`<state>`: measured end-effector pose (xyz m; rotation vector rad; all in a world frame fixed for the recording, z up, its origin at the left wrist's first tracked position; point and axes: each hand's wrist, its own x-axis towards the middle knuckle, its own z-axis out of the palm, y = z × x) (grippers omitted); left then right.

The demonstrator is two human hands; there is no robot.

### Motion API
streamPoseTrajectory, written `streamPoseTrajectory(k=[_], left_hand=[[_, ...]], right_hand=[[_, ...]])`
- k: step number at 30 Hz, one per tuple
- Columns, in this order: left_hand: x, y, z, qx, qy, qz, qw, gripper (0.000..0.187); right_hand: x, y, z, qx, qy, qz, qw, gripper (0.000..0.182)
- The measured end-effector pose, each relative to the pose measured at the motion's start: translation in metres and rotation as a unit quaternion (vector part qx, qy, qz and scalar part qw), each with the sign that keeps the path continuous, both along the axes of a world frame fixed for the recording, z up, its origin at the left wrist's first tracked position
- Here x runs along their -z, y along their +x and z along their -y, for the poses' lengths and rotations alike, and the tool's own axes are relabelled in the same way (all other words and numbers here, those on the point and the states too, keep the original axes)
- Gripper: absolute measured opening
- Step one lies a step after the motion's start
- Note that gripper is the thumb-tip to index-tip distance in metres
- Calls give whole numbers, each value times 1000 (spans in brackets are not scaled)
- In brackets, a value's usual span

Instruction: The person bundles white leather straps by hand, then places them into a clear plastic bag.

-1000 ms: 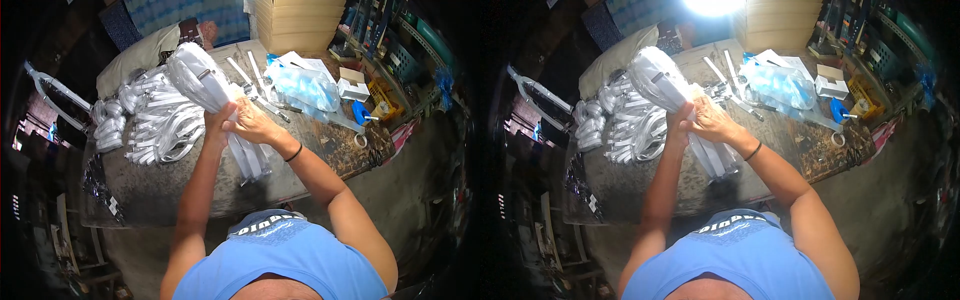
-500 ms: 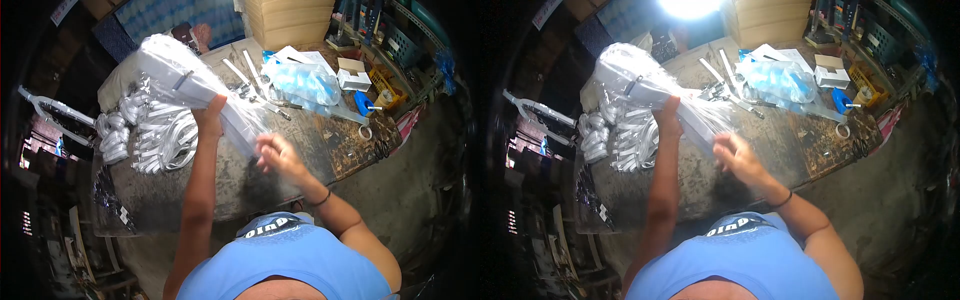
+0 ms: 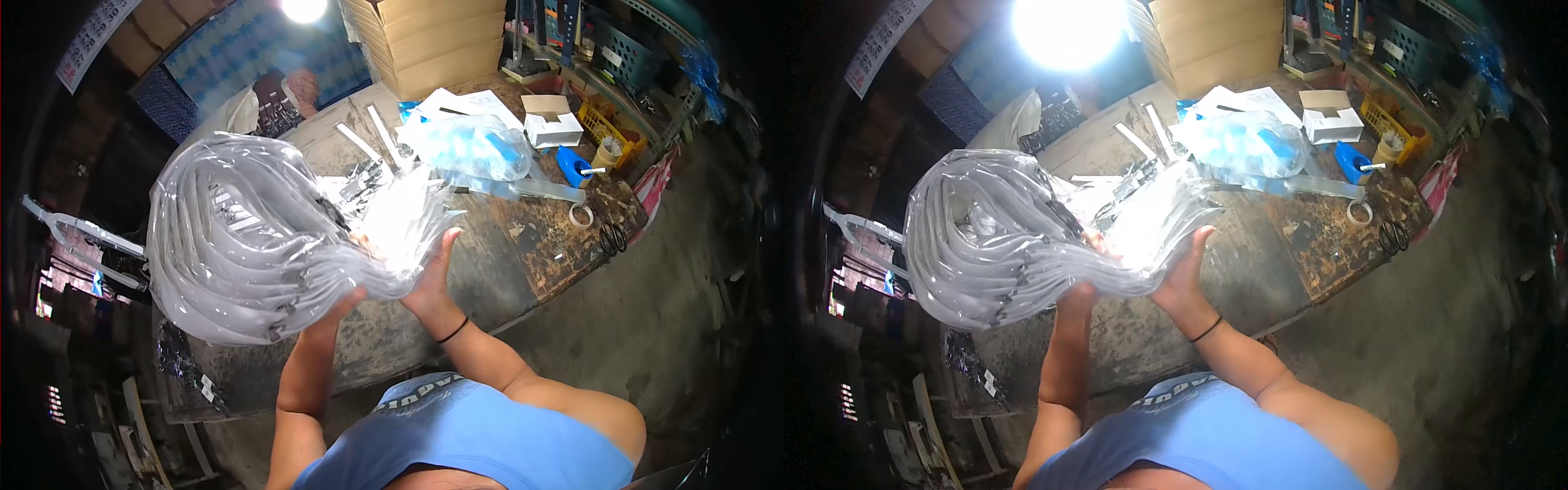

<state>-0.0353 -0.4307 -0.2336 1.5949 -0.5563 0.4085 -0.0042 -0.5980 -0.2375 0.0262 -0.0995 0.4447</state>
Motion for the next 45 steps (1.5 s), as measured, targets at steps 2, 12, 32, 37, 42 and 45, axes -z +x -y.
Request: streamPoseTrajectory(k=[2,12,32,37,42,45], left_hand=[[-16,-10,10,22,-70,-60,996,65],[-61,-19,38,129,-196,-213,948,45],[-62,-2,20,215,-94,-266,935,93],[-41,-5,6,202,-119,-247,940,82],[-34,-9,-3,210,-237,-294,902,68],[-55,-14,10,184,-228,-303,907,61]], right_hand=[[1,4,-5,45,-26,13,999,99],[-15,8,-2,-154,296,69,940,124],[7,22,0,-75,154,179,969,76],[4,35,-6,-33,228,312,922,94],[0,33,-3,-10,244,318,916,92],[17,30,2,5,174,303,937,92]])
